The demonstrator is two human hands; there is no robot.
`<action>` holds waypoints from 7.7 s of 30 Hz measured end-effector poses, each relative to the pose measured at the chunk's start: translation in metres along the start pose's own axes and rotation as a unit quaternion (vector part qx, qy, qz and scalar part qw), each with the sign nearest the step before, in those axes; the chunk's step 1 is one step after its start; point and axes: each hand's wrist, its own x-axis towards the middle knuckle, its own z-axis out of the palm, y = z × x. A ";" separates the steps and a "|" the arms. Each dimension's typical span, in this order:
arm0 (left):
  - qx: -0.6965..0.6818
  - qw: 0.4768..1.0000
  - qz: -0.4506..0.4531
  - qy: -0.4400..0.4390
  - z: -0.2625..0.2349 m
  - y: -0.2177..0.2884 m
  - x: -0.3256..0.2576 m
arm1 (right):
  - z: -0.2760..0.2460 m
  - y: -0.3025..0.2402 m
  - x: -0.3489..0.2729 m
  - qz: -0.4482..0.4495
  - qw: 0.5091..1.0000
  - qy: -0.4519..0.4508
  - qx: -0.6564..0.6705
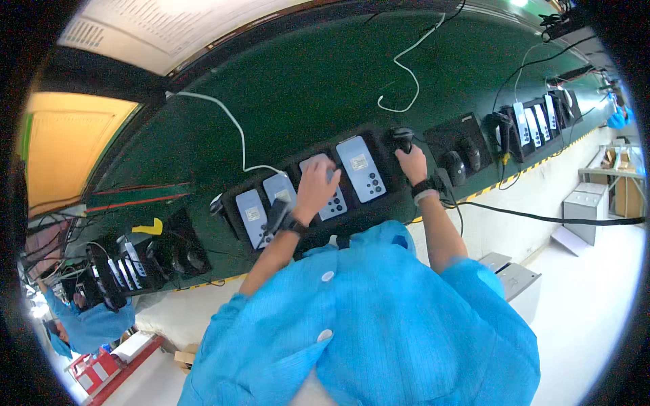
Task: Scanning smartphone barcodes and connecting them to charging cables on a production line.
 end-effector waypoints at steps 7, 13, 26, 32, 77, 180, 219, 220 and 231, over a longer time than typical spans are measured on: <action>0.154 0.986 0.055 0.032 0.046 -0.004 0.052 | -0.041 -0.036 -0.094 0.033 0.990 -0.122 0.067; 0.122 0.992 0.031 0.001 0.042 -0.004 0.057 | -0.028 -0.052 -0.109 0.006 0.978 -0.193 0.080; 0.147 0.989 -0.001 -0.012 0.045 0.002 0.060 | -0.024 -0.057 -0.098 0.079 0.969 -0.220 0.077; 0.074 0.994 0.018 0.084 0.037 0.021 0.030 | -0.020 -0.026 -0.034 0.044 0.991 -0.055 0.118; -0.497 0.768 -0.403 -0.031 0.083 0.022 0.018 | -0.021 -0.057 -0.071 -0.111 0.974 -0.150 0.130; -0.422 0.791 -0.441 0.039 -0.175 -0.096 -0.216 | 0.252 -0.206 -0.154 -0.558 0.781 -0.211 -0.186; -0.421 0.863 -0.235 0.150 -0.127 -0.104 -0.162 | 0.129 -0.230 -0.158 -0.264 0.814 -0.462 0.231; -0.410 0.867 -0.238 0.151 -0.132 -0.095 -0.168 | 0.132 -0.238 -0.164 -0.278 0.809 -0.454 0.247; -0.408 0.874 -0.210 0.158 -0.141 -0.085 -0.196 | 0.145 -0.254 -0.220 -0.320 0.835 -0.405 0.190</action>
